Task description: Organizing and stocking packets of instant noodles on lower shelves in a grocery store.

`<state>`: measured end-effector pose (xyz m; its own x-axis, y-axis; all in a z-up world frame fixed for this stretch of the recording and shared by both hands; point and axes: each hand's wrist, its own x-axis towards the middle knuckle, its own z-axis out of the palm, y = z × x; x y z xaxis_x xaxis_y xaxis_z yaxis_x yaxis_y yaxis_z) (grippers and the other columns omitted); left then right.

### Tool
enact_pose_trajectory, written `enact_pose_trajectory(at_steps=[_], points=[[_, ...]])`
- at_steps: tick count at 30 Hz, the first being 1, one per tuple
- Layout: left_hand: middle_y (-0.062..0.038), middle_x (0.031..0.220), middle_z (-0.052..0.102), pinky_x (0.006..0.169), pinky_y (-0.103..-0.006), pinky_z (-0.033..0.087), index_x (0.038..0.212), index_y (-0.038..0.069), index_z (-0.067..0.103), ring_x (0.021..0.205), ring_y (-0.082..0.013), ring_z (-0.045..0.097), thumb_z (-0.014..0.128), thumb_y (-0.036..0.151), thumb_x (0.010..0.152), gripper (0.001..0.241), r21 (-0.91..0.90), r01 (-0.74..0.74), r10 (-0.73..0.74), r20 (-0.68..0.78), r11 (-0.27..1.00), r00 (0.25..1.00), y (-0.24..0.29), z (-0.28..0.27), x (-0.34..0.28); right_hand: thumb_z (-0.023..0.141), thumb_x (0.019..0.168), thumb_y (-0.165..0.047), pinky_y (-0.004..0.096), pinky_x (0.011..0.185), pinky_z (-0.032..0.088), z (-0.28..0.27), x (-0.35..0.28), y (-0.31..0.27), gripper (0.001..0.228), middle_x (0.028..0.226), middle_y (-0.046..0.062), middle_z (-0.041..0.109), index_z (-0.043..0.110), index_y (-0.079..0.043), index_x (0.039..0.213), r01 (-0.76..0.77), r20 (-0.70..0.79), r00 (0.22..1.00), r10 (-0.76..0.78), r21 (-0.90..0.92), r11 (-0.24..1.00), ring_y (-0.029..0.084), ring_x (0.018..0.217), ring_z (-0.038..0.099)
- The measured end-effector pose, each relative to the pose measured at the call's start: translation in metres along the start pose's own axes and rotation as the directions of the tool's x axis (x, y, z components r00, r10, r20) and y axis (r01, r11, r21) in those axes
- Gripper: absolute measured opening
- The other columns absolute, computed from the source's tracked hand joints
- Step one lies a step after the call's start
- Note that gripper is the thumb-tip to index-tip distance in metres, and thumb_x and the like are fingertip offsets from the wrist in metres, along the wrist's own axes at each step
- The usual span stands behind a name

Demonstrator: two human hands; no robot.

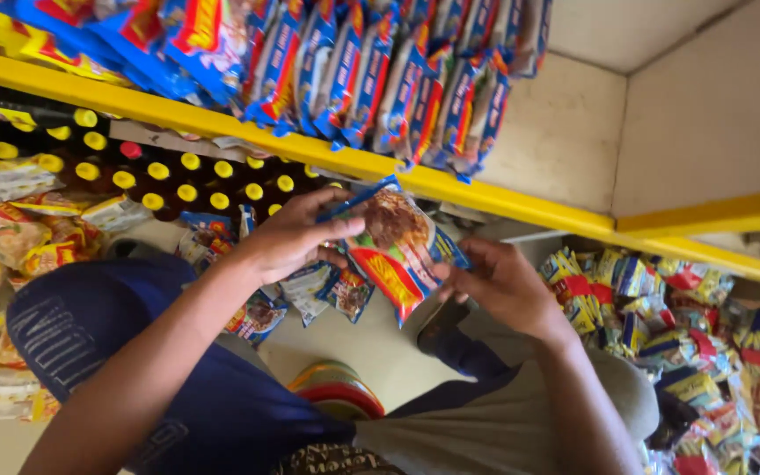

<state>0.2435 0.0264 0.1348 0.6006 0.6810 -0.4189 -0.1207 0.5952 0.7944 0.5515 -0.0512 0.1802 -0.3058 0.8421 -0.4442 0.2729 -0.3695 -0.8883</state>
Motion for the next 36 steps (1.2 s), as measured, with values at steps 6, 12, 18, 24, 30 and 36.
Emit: enact_pose_trajectory(at_steps=[6,12,18,24,30,36], points=[[-0.004,0.106,0.071,0.065,-0.0323,0.064,0.124,0.004,0.066,0.091,-0.0125,0.068,0.078,0.036,0.086,0.05,0.065,-0.024,0.031,-0.111,0.998,0.993,-0.016,0.013,0.001,0.084,0.081,-0.025,0.032,0.086,0.06,0.017,-0.029,-0.043,0.06,0.134,0.012,0.067,0.061,-0.004,0.132,0.332,-0.115,0.903,-0.415,-0.427,0.841,0.021,0.117,0.068],[-0.002,0.103,0.071,0.063,-0.0329,0.061,0.122,0.006,0.065,0.086,-0.016,0.071,0.071,0.039,0.089,0.047,0.112,-0.074,0.089,-0.134,0.991,0.987,-0.015,0.071,-0.014,0.091,0.073,-0.019,0.036,0.095,0.059,0.028,-0.047,-0.059,0.079,0.14,0.013,0.063,0.056,-0.009,0.143,0.459,0.025,0.856,-0.516,-0.497,0.737,0.026,0.121,0.068],[-0.007,0.114,0.062,0.093,-0.0342,0.054,0.135,0.0,0.055,0.106,-0.0169,0.063,0.071,0.031,0.095,0.053,0.087,-0.421,0.429,-0.106,0.903,0.897,-0.018,0.145,-0.024,0.087,0.069,-0.01,0.034,0.087,0.062,-0.004,-0.069,-0.073,0.095,0.137,0.009,0.059,0.043,-0.015,0.152,0.274,-0.1,0.937,-0.336,-0.388,0.88,0.022,0.108,0.073],[-0.019,0.143,0.05,0.118,-0.0425,0.045,0.153,-0.002,0.039,0.137,-0.0306,0.052,0.071,0.021,0.095,0.07,0.493,-0.746,0.805,0.141,0.448,0.577,0.009,0.203,-0.015,0.079,0.078,0.004,0.036,0.094,0.061,-0.043,-0.07,-0.061,0.092,0.141,0.009,0.057,0.036,-0.011,0.157,0.357,-0.179,0.911,-0.372,-0.112,0.927,0.02,0.118,0.069],[-0.027,0.154,0.044,0.122,-0.0468,0.036,0.156,-0.005,0.032,0.146,-0.0415,0.045,0.073,0.014,0.089,0.081,0.633,-0.735,0.885,0.166,0.242,0.434,0.002,0.212,0.048,0.066,0.084,0.011,0.035,0.093,0.059,-0.067,-0.023,-0.034,0.086,0.145,0.01,0.057,0.03,-0.01,0.16,0.438,-0.35,0.847,-0.4,0.033,0.899,0.021,0.119,0.067],[-0.028,0.155,0.047,0.121,-0.0436,0.038,0.157,-0.005,0.031,0.144,-0.0377,0.05,0.068,0.008,0.085,0.082,0.622,-0.696,0.867,0.056,0.358,0.496,0.0,0.204,0.085,0.062,0.083,0.014,0.035,0.093,0.058,-0.07,0.022,-0.017,0.087,0.148,0.01,0.055,0.03,-0.013,0.16,0.411,-0.437,0.831,-0.344,0.067,0.909,0.022,0.122,0.064]])
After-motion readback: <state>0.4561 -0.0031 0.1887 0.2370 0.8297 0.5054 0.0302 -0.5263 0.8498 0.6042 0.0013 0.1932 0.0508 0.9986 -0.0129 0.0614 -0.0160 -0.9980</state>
